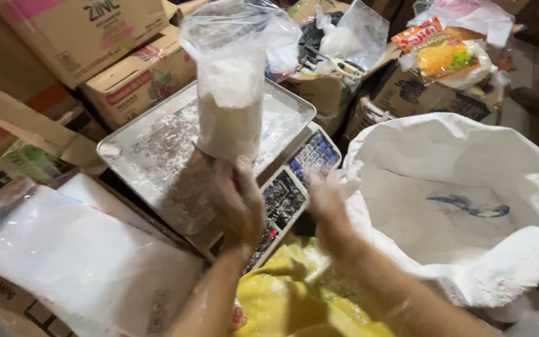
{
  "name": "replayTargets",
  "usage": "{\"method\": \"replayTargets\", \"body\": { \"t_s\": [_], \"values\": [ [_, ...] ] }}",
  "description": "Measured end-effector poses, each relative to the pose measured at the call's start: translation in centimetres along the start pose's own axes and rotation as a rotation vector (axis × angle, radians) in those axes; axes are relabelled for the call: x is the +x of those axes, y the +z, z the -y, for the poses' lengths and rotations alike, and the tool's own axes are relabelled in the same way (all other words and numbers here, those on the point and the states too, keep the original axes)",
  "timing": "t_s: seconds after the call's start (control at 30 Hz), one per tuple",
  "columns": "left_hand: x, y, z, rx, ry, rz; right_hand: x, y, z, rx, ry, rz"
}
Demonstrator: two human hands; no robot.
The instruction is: The person scoops white powder from a large sack into a plastic bag placed on a digital scale. They adjust the amount by hand and with a scoop until the target weight is reached, then tie the bag closed.
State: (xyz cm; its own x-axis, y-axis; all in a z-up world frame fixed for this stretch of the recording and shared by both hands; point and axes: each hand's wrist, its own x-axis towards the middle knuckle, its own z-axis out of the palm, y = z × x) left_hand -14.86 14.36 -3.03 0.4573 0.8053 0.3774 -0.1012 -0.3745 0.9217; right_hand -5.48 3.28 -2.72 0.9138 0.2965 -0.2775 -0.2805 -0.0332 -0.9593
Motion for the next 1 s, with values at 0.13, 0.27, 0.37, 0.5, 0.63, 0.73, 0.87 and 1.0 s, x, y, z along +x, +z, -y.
{"method": "replayTargets", "body": {
  "t_s": [0.13, 0.27, 0.37, 0.5, 0.63, 0.73, 0.87, 1.0],
  "values": [
    [-5.8, 0.8, 1.2, 0.302, 0.218, 0.311, -3.0, -0.6, -6.3, 0.363, 0.406, 0.102],
    [-7.6, 0.8, 3.8, 0.818, 0.451, 0.365, -1.0, -2.5, -9.8, 0.416, 0.498, 0.082],
    [-7.6, 1.5, 4.7, 0.83, 0.355, 0.593, 1.0, -4.2, -10.6, 1.07, 0.312, 0.855],
    [-6.6, 4.7, 4.2, 0.722, 0.23, 1.039, 1.8, -5.1, -10.6, 0.699, 0.448, 0.322],
    [-5.7, 5.8, 4.3, 0.115, -0.346, 1.05, 3.2, -5.6, -11.7, 0.578, 0.357, 0.173],
    [-4.2, 6.0, 5.4, 0.87, 0.487, 0.544, 5.4, -5.8, -13.0, 0.934, 0.285, 0.425],
    [-4.3, 6.8, 6.2, 1.005, 0.502, 0.746, 7.6, -6.2, -13.1, 0.99, 0.308, 0.335],
    [-3.8, 9.3, 6.2, 0.741, 0.273, 1.15, 8.0, -6.9, -12.5, 0.658, 0.345, 0.139]
  ]
}}
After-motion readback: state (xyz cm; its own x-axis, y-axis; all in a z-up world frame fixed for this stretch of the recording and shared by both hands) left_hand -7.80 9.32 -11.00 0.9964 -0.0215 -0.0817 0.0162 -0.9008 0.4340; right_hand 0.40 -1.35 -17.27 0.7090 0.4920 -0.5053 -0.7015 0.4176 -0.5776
